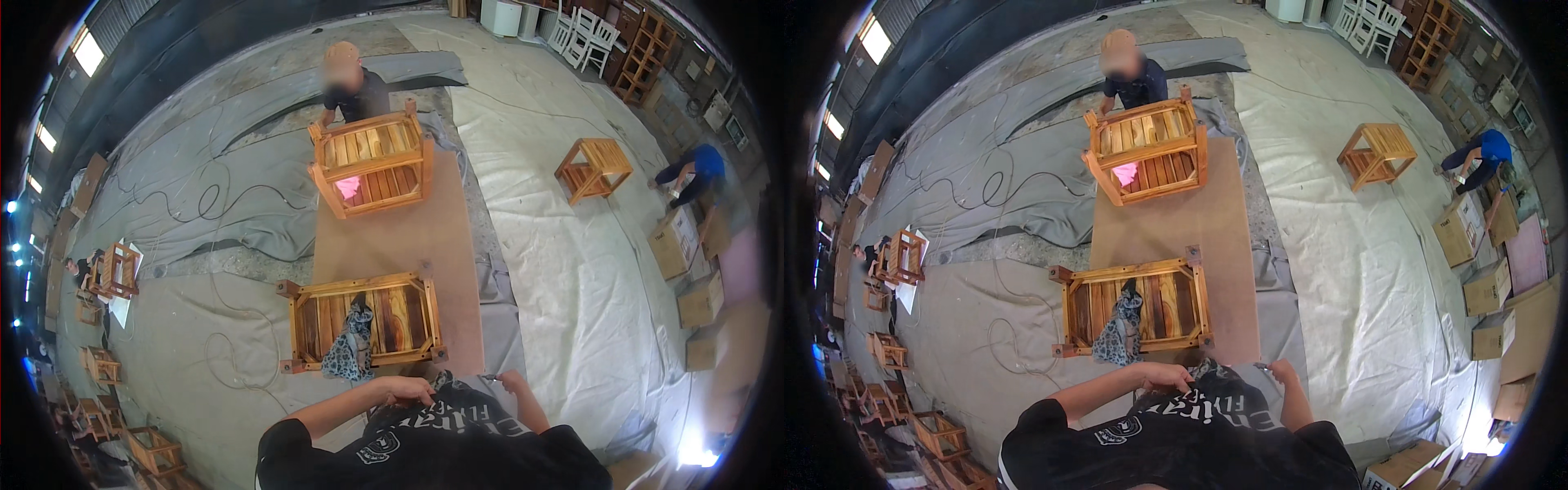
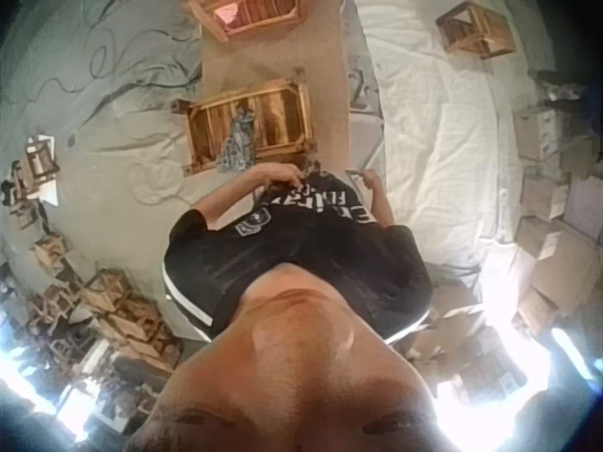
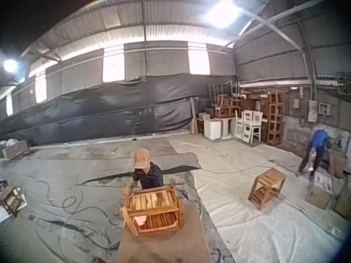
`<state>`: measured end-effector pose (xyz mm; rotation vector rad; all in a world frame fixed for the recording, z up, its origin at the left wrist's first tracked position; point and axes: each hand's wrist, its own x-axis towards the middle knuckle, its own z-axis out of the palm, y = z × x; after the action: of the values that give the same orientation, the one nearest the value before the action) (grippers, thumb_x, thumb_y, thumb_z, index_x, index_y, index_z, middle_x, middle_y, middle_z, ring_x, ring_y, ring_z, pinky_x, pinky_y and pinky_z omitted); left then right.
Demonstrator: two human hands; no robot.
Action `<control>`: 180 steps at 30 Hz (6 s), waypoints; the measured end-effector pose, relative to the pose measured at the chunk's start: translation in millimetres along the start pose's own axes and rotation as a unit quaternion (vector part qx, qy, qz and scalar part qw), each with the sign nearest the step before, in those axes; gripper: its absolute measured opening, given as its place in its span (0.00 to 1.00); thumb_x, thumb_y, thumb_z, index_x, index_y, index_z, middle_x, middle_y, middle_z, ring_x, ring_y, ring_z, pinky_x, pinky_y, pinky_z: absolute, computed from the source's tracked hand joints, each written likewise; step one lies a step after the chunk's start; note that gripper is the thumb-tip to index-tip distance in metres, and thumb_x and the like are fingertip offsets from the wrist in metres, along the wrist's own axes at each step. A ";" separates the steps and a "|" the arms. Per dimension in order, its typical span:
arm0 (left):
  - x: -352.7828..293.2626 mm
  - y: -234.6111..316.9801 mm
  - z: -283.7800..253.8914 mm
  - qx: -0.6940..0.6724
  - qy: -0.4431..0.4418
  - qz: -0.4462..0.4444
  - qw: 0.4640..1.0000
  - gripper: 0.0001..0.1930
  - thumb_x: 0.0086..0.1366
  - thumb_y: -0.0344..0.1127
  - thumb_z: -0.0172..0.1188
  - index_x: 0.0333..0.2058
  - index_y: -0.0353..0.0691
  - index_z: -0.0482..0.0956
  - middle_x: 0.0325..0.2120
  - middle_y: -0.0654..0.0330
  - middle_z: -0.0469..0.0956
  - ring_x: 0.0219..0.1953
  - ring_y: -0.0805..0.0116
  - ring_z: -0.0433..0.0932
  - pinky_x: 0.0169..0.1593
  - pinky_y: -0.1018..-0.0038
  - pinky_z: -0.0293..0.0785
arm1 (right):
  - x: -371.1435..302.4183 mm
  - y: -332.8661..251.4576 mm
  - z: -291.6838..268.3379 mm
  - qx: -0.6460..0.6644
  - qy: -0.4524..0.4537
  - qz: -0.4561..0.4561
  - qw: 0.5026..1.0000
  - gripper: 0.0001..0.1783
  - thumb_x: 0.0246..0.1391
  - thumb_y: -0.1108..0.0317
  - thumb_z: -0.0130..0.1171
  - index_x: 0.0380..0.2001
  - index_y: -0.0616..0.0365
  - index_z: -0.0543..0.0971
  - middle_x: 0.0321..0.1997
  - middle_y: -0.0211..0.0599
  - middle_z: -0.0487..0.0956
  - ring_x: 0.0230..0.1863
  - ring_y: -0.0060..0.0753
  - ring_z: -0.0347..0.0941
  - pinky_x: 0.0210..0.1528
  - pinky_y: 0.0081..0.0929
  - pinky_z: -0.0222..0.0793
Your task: Cleaning and dusting wooden tables using a cloth and an air duster gun.
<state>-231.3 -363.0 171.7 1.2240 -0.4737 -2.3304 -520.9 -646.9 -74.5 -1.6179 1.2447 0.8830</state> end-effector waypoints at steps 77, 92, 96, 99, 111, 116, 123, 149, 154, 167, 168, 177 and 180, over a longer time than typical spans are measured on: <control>8.2 -45.4 -91.7 0.156 0.774 0.205 0.579 0.20 0.60 0.48 0.60 0.42 0.38 0.78 0.37 0.48 0.78 0.42 0.53 0.75 0.42 0.58 0.67 | -149.3 -202.3 -12.4 -0.103 0.231 -0.209 0.945 0.18 0.57 0.58 0.48 0.44 0.51 0.81 0.41 0.54 0.80 0.46 0.58 0.75 0.50 0.46 0.70; 40.1 -190.1 -129.2 0.118 0.769 -0.182 0.601 0.27 0.61 0.57 0.50 0.55 0.53 0.75 0.58 0.48 0.64 0.64 0.45 0.54 0.63 0.34 0.37 | -73.8 -340.0 -43.1 -0.074 0.151 -0.369 0.914 0.18 0.55 0.57 0.53 0.43 0.53 0.81 0.44 0.54 0.79 0.49 0.56 0.75 0.54 0.45 0.70; 43.2 -191.2 -129.5 0.126 0.773 -0.154 0.602 0.27 0.62 0.58 0.50 0.55 0.52 0.75 0.59 0.47 0.63 0.65 0.45 0.52 0.63 0.34 0.35 | -68.0 -350.9 -34.3 -0.118 0.256 -0.250 0.926 0.18 0.53 0.58 0.55 0.45 0.51 0.82 0.46 0.53 0.79 0.50 0.55 0.75 0.54 0.43 0.70; 44.2 -194.2 -133.3 0.133 0.777 -0.141 0.599 0.28 0.62 0.59 0.49 0.54 0.51 0.76 0.59 0.47 0.62 0.66 0.45 0.51 0.63 0.34 0.32 | -62.5 -359.5 -28.9 -0.077 0.242 -0.260 0.932 0.18 0.53 0.58 0.55 0.45 0.50 0.82 0.46 0.53 0.79 0.51 0.55 0.74 0.55 0.43 0.70; 49.9 -211.9 -142.6 0.143 0.783 -0.113 0.595 0.29 0.62 0.63 0.49 0.56 0.56 0.74 0.60 0.51 0.60 0.66 0.48 0.49 0.62 0.34 0.26 | -70.6 -380.7 -4.4 -0.114 0.258 -0.185 0.941 0.23 0.56 0.53 0.53 0.47 0.60 0.76 0.50 0.57 0.77 0.54 0.56 0.73 0.54 0.46 0.70; 49.2 -214.0 -142.4 0.150 0.790 -0.100 0.586 0.28 0.62 0.63 0.49 0.55 0.55 0.76 0.59 0.51 0.61 0.66 0.48 0.49 0.62 0.33 0.26 | -72.5 -393.7 -2.9 -0.118 0.251 -0.204 0.939 0.23 0.55 0.53 0.53 0.46 0.60 0.77 0.50 0.57 0.77 0.54 0.55 0.73 0.54 0.46 0.69; 46.0 -207.9 -140.2 0.131 0.784 -0.102 0.598 0.27 0.62 0.60 0.51 0.54 0.53 0.76 0.61 0.53 0.60 0.66 0.48 0.48 0.62 0.33 0.25 | -78.1 -396.7 4.5 -0.144 0.270 -0.200 0.931 0.22 0.56 0.53 0.53 0.44 0.59 0.78 0.48 0.57 0.78 0.52 0.57 0.74 0.54 0.46 0.70; 41.2 -204.2 -138.8 0.124 0.770 -0.105 0.617 0.27 0.61 0.59 0.51 0.55 0.54 0.75 0.63 0.52 0.58 0.67 0.47 0.46 0.62 0.32 0.25 | -70.8 -411.9 18.1 -0.206 0.249 -0.264 0.909 0.18 0.58 0.58 0.50 0.49 0.46 0.78 0.44 0.57 0.79 0.49 0.60 0.74 0.54 0.48 0.70; 38.9 -200.8 -139.2 0.123 0.773 -0.095 0.616 0.27 0.61 0.59 0.51 0.55 0.53 0.75 0.63 0.51 0.58 0.67 0.46 0.46 0.62 0.32 0.25 | -66.8 -408.8 14.3 -0.189 0.238 -0.304 0.903 0.17 0.57 0.60 0.50 0.48 0.46 0.80 0.45 0.56 0.79 0.49 0.57 0.75 0.52 0.48 0.71; 48.4 -158.2 -169.6 0.130 0.826 -0.090 0.542 0.47 0.51 0.56 0.66 0.62 0.38 0.55 0.57 0.41 0.61 0.62 0.43 0.54 0.64 0.43 0.45 | -91.1 -341.3 8.1 -0.150 0.274 -0.304 0.900 0.15 0.56 0.63 0.52 0.44 0.55 0.80 0.38 0.58 0.79 0.43 0.62 0.75 0.46 0.49 0.71; 53.7 -153.2 -173.8 0.100 0.827 -0.046 0.551 0.46 0.53 0.54 0.66 0.62 0.36 0.55 0.56 0.41 0.61 0.59 0.43 0.60 0.60 0.51 0.55 | -103.6 -331.2 14.4 -0.138 0.271 -0.340 0.890 0.15 0.56 0.63 0.52 0.43 0.56 0.80 0.37 0.58 0.79 0.42 0.62 0.75 0.45 0.49 0.71; 116.4 -52.4 -245.5 0.044 0.853 0.079 0.515 0.15 0.62 0.36 0.56 0.44 0.33 0.73 0.41 0.43 0.68 0.41 0.43 0.73 0.44 0.55 0.71 | -212.1 -227.6 24.8 -0.017 0.239 -0.219 0.946 0.19 0.58 0.65 0.54 0.51 0.60 0.77 0.29 0.51 0.80 0.28 0.35 0.77 0.34 0.32 0.69; 138.7 -27.3 -256.9 0.064 0.842 0.101 0.526 0.12 0.61 0.34 0.57 0.40 0.33 0.74 0.39 0.45 0.69 0.35 0.44 0.75 0.38 0.56 0.74 | -230.9 -203.6 32.0 0.028 0.246 -0.189 0.950 0.20 0.59 0.65 0.54 0.53 0.60 0.76 0.24 0.43 0.76 0.25 0.25 0.69 0.31 0.29 0.66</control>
<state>-92.3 -438.1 -75.4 2.4796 0.0132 -0.0953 -380.2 -517.4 168.8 -2.0147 1.2050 0.2045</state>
